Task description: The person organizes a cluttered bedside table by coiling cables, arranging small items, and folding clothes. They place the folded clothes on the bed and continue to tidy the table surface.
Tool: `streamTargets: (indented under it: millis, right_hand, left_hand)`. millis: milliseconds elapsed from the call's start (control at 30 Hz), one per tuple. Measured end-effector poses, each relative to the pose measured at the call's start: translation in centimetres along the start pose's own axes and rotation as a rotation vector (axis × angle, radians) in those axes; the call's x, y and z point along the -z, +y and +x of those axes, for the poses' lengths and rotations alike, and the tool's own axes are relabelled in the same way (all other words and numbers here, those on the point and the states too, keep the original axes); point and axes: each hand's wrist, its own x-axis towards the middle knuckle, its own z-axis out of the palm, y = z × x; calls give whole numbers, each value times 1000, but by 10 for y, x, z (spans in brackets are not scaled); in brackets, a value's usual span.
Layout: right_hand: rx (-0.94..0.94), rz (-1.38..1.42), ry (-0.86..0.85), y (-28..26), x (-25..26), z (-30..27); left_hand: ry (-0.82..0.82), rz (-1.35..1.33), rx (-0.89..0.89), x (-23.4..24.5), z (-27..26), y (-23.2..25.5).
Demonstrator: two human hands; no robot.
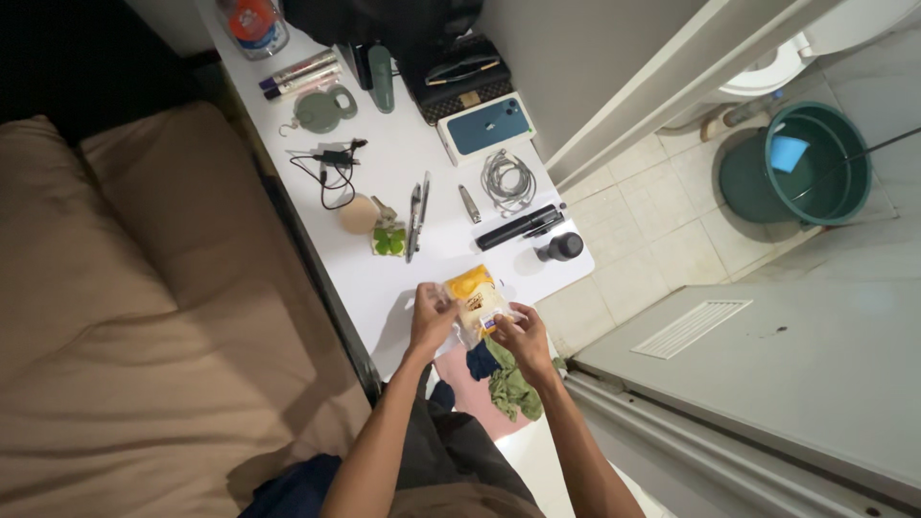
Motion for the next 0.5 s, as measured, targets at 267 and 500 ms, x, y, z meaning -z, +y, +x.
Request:
streamTargets:
  millis: [267,500]
  right_hand:
    - [108,-260,-67,-6,-15,23]
    - [192,-456,-79,-8,-32,28]
  left_hand:
    - [123,157,-54,10,9,10]
    - [204,195,-104,25,23,-2]
